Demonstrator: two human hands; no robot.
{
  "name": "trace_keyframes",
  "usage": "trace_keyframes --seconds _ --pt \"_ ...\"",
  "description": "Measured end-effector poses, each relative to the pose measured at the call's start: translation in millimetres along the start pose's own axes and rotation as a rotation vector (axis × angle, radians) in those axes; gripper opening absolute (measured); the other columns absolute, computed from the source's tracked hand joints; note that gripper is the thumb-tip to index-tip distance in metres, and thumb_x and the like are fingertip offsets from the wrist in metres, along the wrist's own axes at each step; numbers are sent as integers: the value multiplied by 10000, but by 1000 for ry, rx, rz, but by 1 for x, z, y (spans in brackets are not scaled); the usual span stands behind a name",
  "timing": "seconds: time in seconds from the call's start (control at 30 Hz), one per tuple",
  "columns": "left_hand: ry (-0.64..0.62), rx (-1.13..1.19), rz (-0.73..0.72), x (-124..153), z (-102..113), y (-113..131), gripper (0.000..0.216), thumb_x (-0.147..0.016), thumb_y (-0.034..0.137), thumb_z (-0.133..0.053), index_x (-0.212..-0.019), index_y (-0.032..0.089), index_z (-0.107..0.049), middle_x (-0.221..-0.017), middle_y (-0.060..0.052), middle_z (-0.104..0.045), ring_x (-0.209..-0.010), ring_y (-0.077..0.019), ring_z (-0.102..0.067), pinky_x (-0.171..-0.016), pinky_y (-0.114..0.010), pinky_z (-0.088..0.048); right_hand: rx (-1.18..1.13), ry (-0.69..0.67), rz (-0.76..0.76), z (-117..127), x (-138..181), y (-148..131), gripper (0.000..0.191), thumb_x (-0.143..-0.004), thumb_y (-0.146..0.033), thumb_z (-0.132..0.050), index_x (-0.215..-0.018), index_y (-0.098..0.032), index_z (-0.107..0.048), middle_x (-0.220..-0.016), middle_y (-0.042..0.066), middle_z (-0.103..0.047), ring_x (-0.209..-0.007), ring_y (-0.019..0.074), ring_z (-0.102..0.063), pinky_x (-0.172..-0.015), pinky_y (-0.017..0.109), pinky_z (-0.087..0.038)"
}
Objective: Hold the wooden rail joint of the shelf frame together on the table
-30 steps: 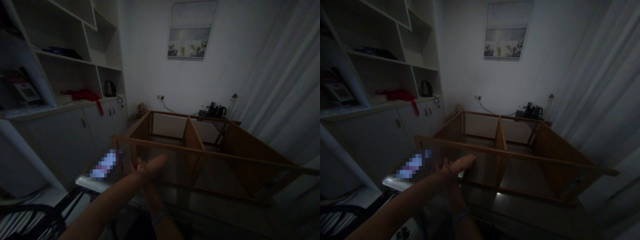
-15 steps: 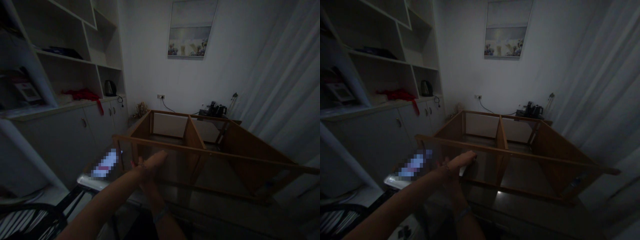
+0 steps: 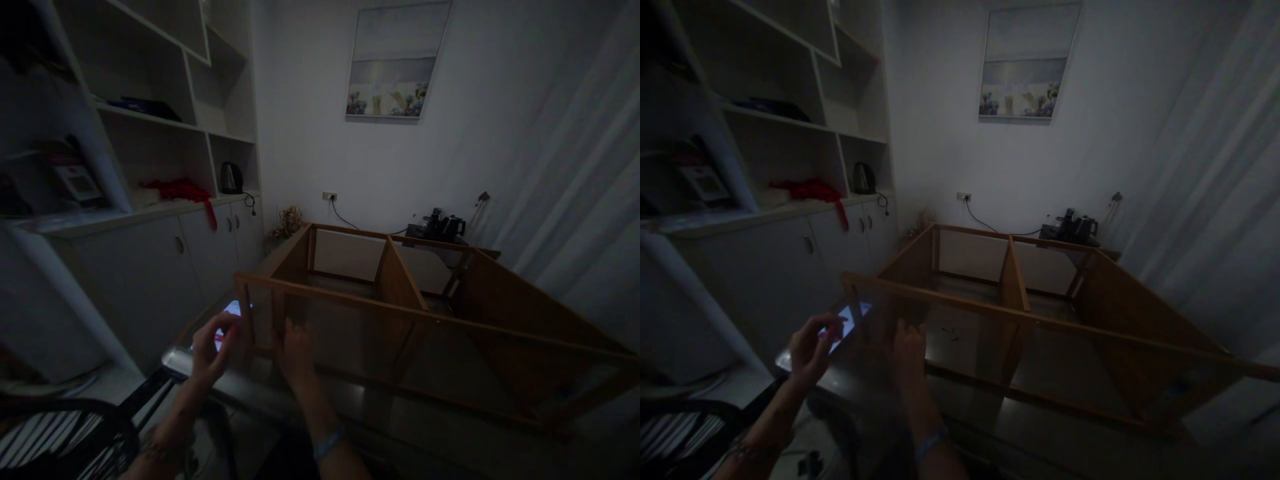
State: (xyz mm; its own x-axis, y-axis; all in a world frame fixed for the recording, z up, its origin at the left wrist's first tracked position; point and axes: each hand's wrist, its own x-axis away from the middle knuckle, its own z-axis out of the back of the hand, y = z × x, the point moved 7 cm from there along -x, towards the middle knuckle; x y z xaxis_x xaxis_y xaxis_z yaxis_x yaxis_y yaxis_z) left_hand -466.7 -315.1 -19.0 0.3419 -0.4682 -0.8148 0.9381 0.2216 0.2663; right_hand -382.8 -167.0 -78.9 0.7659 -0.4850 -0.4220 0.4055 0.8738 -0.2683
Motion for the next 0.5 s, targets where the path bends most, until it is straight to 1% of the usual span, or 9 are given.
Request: trace_keyframes --seconds 0.03,0.07,0.13,0.2,0.27,0.37,0.43,0.5 --pt "24 -58 50 3 9 -17 365 -1007 325 -328 -997 159 -653 -725 -34 -630 -600 -151 -556 -579 -256 -487 0 2 -6 -2 -1 0 363 -1012 -437 -544 -1195 -138 -636 -988 70 -714 -894 196 -693 -919 423 -530" --pt "18 -112 74 5 13 -29 332 -996 326 -364 -998 167 -656 -741 -38 -634 -646 -168 -570 -616 -276 -490 -2 6 -12 -3 -1 0 384 -1028 -437 -504 -1198 -123 -644 -928 84 -729 -868 204 -703 -936 416 -510" --pt "-59 -209 82 6 10 -44 277 -971 344 -438 -973 207 -679 -845 -61 -678 -798 -217 -609 -730 -334 -501 -5 24 -17 -2 1 -1 447 -1053 -445 -421 -1207 -94 -652 -913 137 -745 -869 228 -715 -956 406 -469" --pt "-183 -285 77 6 -4 -54 242 -960 314 -467 -1002 247 -695 -1016 -78 -705 -947 -256 -612 -816 -383 -495 -8 41 -18 -1 2 -2 496 -1065 -453 -359 -1212 -80 -650 -934 170 -749 -864 240 -721 -948 395 -443" --pt "-311 -341 74 9 -20 -60 235 -943 245 -485 -1039 266 -698 -1143 -83 -690 -1055 -278 -590 -879 -416 -483 -9 49 -7 0 3 -3 527 -1071 -468 -311 -1167 -93 -668 -932 171 -751 -842 244 -723 -924 384 -428" --pt "-491 -382 74 14 -41 -66 311 -900 143 -512 -1133 262 -679 -1250 -93 -655 -1178 -293 -541 -938 -433 -466 -2 50 20 -1 2 -3 575 -1076 -480 -245 -1121 -110 -683 -932 162 -754 -839 242 -722 -912 371 -407" --pt "-590 -386 72 17 -50 -68 336 -898 141 -524 -1184 255 -659 -1299 -100 -630 -1216 -291 -517 -958 -435 -457 10 46 38 -1 1 -3 623 -1078 -485 -202 -1121 -95 -686 -925 164 -754 -836 244 -720 -912 370 -398" --pt "-666 -378 65 18 -52 -70 328 -902 197 -566 -1217 254 -643 -1360 -103 -594 -1253 -299 -488 -990 -455 -438 26 43 51 -2 1 -3 669 -1075 -493 -173 -1097 -77 -698 -916 173 -752 -833 255 -720 -913 380 -390"
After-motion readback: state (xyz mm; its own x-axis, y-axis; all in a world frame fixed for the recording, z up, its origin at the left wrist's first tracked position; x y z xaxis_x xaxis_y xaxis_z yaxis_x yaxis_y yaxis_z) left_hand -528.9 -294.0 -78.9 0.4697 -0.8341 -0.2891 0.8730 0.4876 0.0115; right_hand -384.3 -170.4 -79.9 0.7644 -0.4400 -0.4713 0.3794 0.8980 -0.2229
